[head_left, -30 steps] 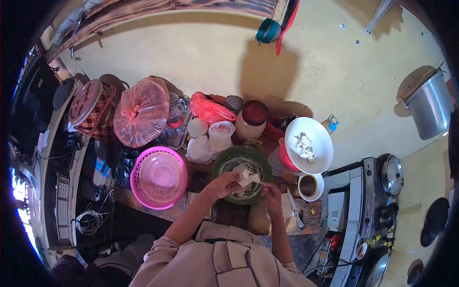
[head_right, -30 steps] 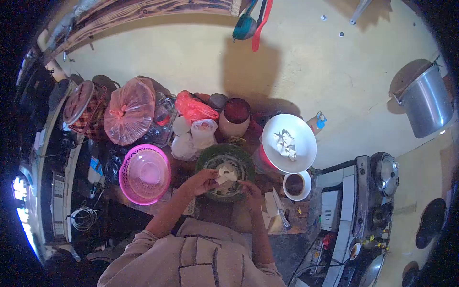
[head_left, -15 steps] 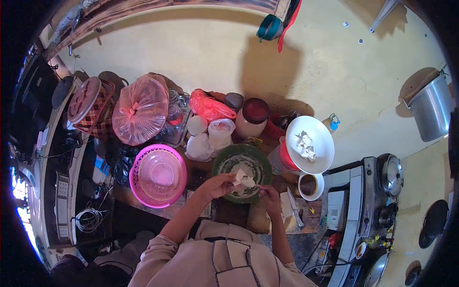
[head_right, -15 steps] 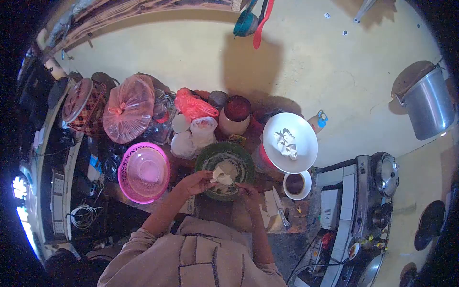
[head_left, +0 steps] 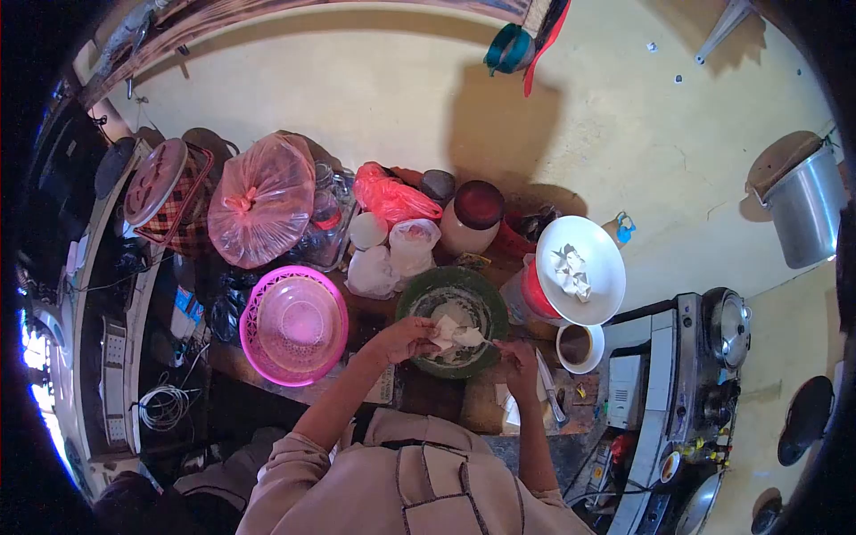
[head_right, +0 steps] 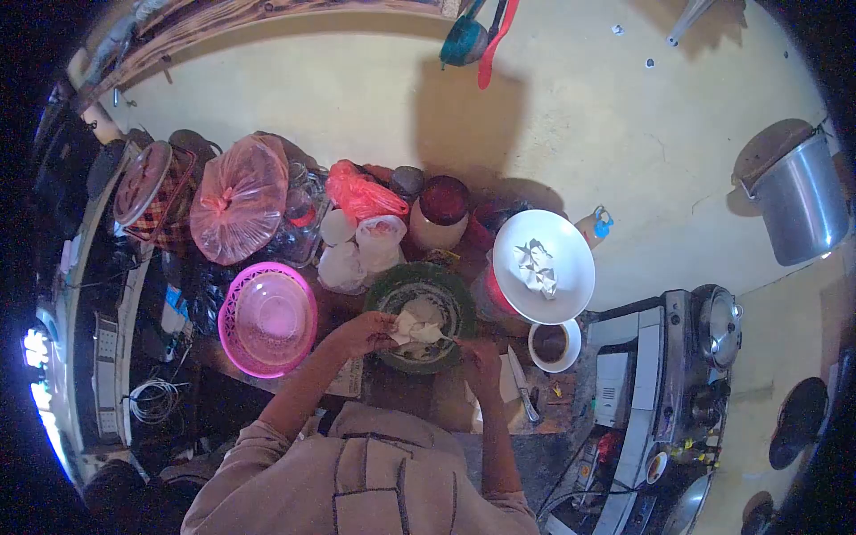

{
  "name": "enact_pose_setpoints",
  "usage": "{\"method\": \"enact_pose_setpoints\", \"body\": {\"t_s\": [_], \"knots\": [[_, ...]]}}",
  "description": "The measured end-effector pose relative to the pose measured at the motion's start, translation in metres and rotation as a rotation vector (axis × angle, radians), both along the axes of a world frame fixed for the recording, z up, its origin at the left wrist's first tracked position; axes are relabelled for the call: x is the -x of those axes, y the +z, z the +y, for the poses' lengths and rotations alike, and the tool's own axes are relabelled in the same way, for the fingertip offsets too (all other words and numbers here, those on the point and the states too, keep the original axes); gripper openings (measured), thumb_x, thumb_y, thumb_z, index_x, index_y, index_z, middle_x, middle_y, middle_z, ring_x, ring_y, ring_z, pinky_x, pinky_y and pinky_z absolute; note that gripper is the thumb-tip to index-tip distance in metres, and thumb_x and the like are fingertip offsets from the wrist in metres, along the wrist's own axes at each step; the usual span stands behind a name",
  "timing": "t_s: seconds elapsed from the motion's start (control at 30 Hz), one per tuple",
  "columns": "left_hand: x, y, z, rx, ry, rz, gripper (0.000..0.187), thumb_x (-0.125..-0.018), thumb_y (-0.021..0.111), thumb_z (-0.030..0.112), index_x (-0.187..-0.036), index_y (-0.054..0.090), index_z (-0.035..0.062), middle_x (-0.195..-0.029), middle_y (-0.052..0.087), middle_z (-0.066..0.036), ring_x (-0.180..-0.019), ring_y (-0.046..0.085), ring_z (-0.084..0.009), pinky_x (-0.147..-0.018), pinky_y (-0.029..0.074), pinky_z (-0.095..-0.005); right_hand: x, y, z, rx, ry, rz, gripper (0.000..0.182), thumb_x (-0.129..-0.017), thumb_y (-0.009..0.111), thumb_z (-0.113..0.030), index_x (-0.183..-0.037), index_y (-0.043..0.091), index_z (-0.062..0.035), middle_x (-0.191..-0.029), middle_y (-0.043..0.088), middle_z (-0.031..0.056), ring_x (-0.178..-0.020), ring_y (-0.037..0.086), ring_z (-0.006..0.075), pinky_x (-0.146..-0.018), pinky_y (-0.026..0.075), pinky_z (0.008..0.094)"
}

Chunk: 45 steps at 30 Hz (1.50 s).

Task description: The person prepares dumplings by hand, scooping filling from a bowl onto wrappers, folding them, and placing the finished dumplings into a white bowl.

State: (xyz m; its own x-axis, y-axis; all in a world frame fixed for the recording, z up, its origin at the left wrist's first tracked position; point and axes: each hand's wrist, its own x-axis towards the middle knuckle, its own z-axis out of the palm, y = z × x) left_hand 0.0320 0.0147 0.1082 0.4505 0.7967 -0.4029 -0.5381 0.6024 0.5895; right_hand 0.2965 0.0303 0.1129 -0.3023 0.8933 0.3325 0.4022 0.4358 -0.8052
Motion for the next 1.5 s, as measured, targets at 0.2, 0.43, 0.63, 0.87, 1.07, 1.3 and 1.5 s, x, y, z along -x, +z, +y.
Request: {"method": "enact_pose_setpoints", "body": {"t_s": [0.2,0.43,0.63,0.87,1.07,1.3,1.5], "knots": [[-0.003,-0.001,0.000,-0.011,-0.018,0.003,0.033,-0.079,0.055,0.011,-0.107,0.049,-0.0034,-0.102,0.056,-0.007,-0.091,0.057,-0.0159,-0.080,0.048,-0.0279,0.010,0.043,0.001,-0.184,-0.011,-0.239,0.034,-0.064,0.049,0.005,-0.090,0.063,-0.0105,-0.068,0.054,0.0058,-0.064,0.049,0.0214,-0.060,0.038,0.0323],[-0.003,-0.011,-0.002,-0.037,-0.056,-0.012,0.032,-0.079,0.055,0.012,-0.106,0.049,-0.0032,-0.098,0.058,-0.006,-0.087,0.058,-0.0155,-0.079,0.048,-0.0267,0.005,0.056,0.002,-0.280,0.012,-0.361,0.026,-0.067,0.052,-0.001,-0.088,0.063,-0.0129,-0.067,0.054,0.0050,-0.063,0.048,0.0230,-0.058,0.035,0.0349],[-0.002,0.009,-0.006,-0.040,-0.093,0.035,0.030,-0.081,0.051,0.009,-0.107,0.049,-0.0040,-0.099,0.057,-0.007,-0.088,0.057,-0.0143,-0.076,0.049,-0.0249,0.000,0.061,0.002,-0.247,0.024,-0.354,0.037,-0.062,0.053,0.003,-0.093,0.061,-0.0152,-0.071,0.055,0.0049,-0.067,0.050,0.0234,-0.063,0.038,0.0369],[0.001,0.002,-0.008,-0.062,-0.026,0.059,0.032,-0.082,0.051,0.012,-0.109,0.047,-0.0051,-0.100,0.056,-0.007,-0.087,0.057,-0.0134,-0.075,0.049,-0.0241,0.002,0.058,0.005,-0.223,-0.175,-0.457,0.029,-0.069,0.051,0.002,-0.093,0.060,-0.0129,-0.075,0.058,0.0083,-0.071,0.054,0.0265,-0.063,0.041,0.0373],[0.000,-0.004,-0.011,-0.103,0.045,-0.037,0.044,-0.081,0.054,0.016,-0.118,0.040,-0.0042,-0.114,0.049,-0.010,-0.101,0.052,-0.0188,-0.087,0.044,-0.0298,0.014,0.011,0.001,0.285,-0.207,-0.862,0.018,-0.076,0.051,-0.010,-0.093,0.059,-0.0113,-0.081,0.059,0.0118,-0.075,0.057,0.0304,-0.067,0.044,0.0373],[-0.006,0.006,-0.016,-0.158,0.062,-0.080,0.045,-0.080,0.055,0.012,-0.119,0.039,-0.0033,-0.115,0.049,-0.009,-0.102,0.051,-0.0180,-0.089,0.042,-0.0284,0.046,0.011,0.000,-0.434,-0.089,-0.401,0.019,-0.077,0.052,-0.009,-0.096,0.055,-0.0076,-0.081,0.057,0.0118,-0.071,0.055,0.0297,-0.065,0.045,0.0378],[-0.007,0.012,-0.017,-0.202,-0.015,-0.025,0.041,-0.081,0.054,0.012,-0.119,0.042,0.0021,-0.108,0.053,-0.003,-0.097,0.053,-0.0106,-0.082,0.044,-0.0222,0.064,0.000,-0.006,0.214,-0.064,0.135,0.014,-0.081,0.054,-0.011,-0.091,0.057,-0.0010,-0.080,0.060,0.0084,-0.070,0.057,0.0170,-0.062,0.045,0.0276]]}}
